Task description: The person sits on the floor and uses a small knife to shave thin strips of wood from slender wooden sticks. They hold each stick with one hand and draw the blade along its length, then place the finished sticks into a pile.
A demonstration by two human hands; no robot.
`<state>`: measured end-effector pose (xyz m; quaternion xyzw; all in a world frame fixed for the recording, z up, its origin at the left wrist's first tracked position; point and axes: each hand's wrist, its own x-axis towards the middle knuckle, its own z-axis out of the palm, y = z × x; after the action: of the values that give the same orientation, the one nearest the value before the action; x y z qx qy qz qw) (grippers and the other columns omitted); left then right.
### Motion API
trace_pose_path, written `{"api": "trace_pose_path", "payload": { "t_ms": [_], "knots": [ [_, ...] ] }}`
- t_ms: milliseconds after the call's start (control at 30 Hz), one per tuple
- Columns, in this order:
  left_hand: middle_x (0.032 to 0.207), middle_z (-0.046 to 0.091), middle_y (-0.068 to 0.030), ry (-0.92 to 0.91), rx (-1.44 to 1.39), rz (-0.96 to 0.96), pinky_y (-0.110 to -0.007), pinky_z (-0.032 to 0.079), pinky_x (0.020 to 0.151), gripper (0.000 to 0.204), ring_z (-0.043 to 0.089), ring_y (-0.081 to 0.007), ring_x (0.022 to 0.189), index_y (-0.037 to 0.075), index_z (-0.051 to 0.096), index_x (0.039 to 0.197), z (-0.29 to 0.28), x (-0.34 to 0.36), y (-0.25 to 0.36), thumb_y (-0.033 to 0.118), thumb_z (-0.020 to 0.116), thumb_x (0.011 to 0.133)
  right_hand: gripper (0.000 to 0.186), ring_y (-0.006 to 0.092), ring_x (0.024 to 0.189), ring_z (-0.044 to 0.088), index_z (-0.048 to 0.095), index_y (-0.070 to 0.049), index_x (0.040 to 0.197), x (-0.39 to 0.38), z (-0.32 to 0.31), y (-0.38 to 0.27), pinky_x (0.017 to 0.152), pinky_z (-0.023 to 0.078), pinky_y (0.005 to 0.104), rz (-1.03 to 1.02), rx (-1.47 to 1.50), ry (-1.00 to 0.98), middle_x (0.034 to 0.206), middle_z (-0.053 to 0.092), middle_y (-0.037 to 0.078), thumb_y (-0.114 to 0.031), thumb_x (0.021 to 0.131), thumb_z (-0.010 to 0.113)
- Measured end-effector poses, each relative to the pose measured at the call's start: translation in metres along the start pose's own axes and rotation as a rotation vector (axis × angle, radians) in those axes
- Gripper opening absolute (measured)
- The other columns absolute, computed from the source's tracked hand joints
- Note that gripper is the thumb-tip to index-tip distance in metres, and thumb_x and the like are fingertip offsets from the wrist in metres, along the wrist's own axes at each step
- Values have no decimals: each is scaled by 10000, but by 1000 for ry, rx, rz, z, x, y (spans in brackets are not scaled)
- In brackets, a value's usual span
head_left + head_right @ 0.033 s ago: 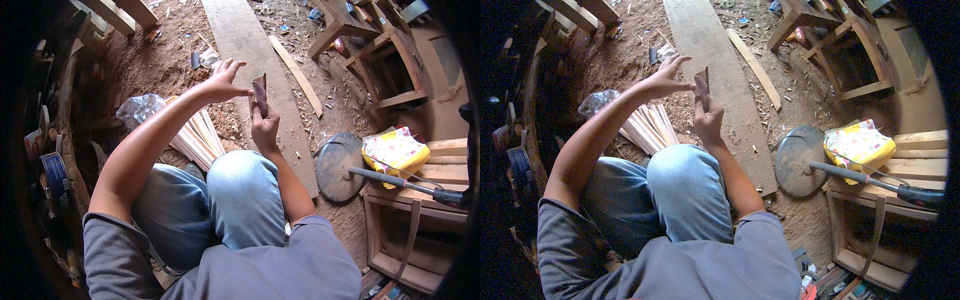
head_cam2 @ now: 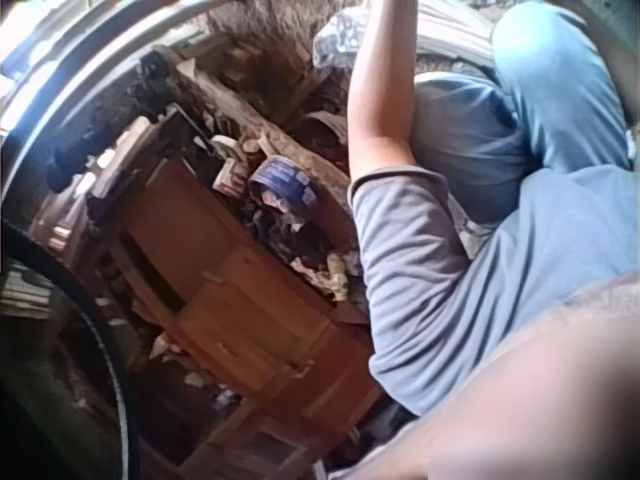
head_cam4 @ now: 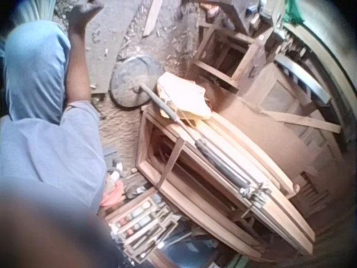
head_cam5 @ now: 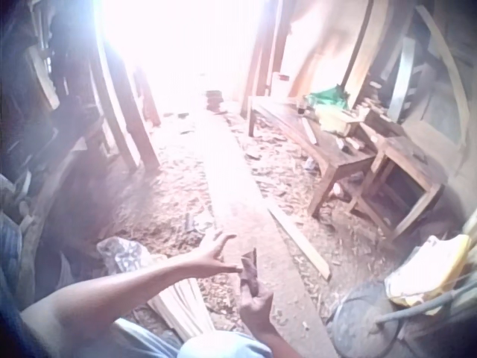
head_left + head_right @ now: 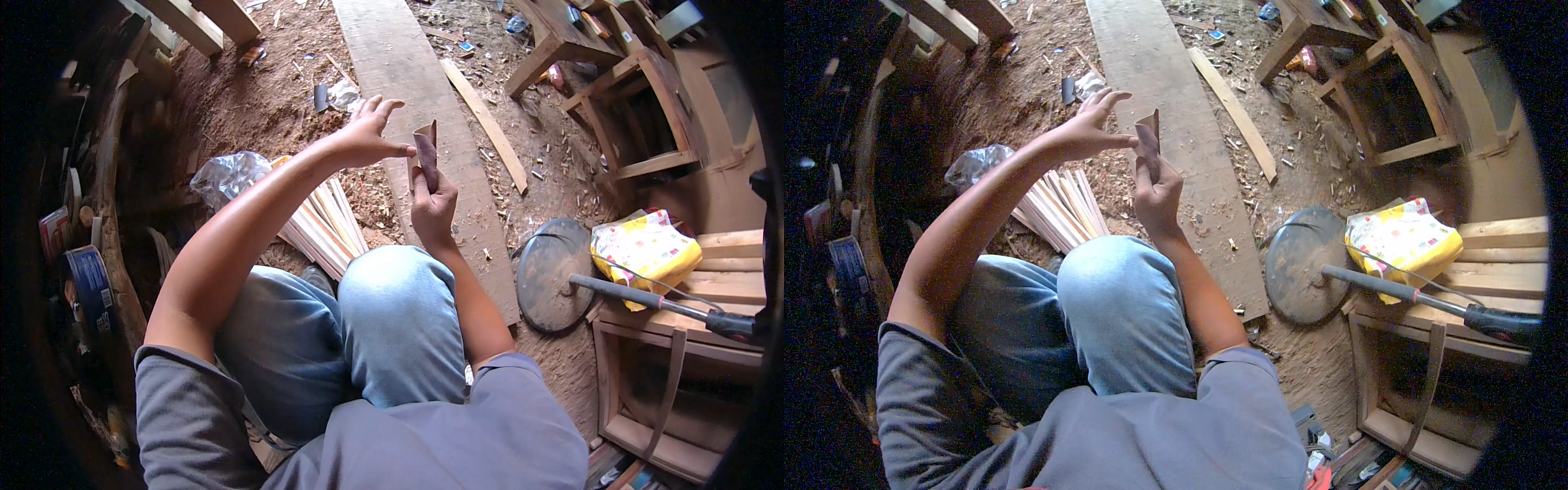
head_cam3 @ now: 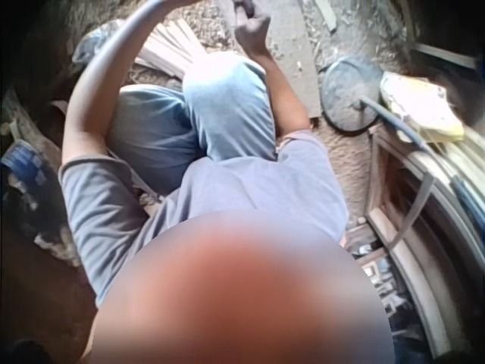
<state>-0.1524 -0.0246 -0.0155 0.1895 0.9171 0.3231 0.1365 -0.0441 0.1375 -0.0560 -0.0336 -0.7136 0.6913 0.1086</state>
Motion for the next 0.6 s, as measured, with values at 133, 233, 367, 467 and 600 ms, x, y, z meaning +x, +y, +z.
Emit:
{"api": "trace_pose_path", "payload": {
  "t_ms": [133, 233, 367, 467, 600],
  "knots": [
    [1583, 171, -323, 24, 22, -51, -535, 206, 1201, 994, 97, -477, 1496, 145, 347, 1511, 1, -2, 5, 551, 822, 737, 261, 55, 541, 411, 586, -20, 744, 0, 5, 6, 487, 310, 274, 36, 3, 18, 609, 480, -42, -112, 988, 566],
    [1598, 139, -295, -12, 41, -99, -583, 170, 1199, 980, 51, -470, 1502, 149, 315, 1524, -1, -3, 13, 547, 798, 770, 252, 53, 539, 436, 604, -25, 769, -2, 8, 3, 481, 322, 268, 94, 57, 44, 610, 492, -41, -139, 992, 575],
    [1612, 85, -278, -61, 22, -174, -656, 156, 1174, 979, 3, -462, 1504, 162, 279, 1535, -5, -6, 23, 540, 786, 788, 300, 68, 574, 446, 623, 29, 808, -4, 7, 0, 505, 333, 294, 101, -23, 64, 614, 492, -27, -187, 1006, 558],
    [1625, 54, -256, -64, 6, -185, -732, 150, 1129, 985, -9, -454, 1509, 207, 283, 1532, -5, -6, 26, 557, 794, 766, 305, 68, 584, 441, 618, 33, 808, -6, 4, 5, 511, 332, 292, 124, -33, 88, 629, 490, -33, -197, 1002, 568],
    [1637, 63, -239, -16, -24, -218, -774, 157, 1095, 1071, -13, -446, 1516, 207, 288, 1530, -4, -4, 24, 581, 841, 692, 293, 76, 596, 450, 599, 36, 791, -9, 2, 17, 532, 348, 280, 123, -136, 87, 645, 505, -31, -189, 977, 585]
  ]
}}
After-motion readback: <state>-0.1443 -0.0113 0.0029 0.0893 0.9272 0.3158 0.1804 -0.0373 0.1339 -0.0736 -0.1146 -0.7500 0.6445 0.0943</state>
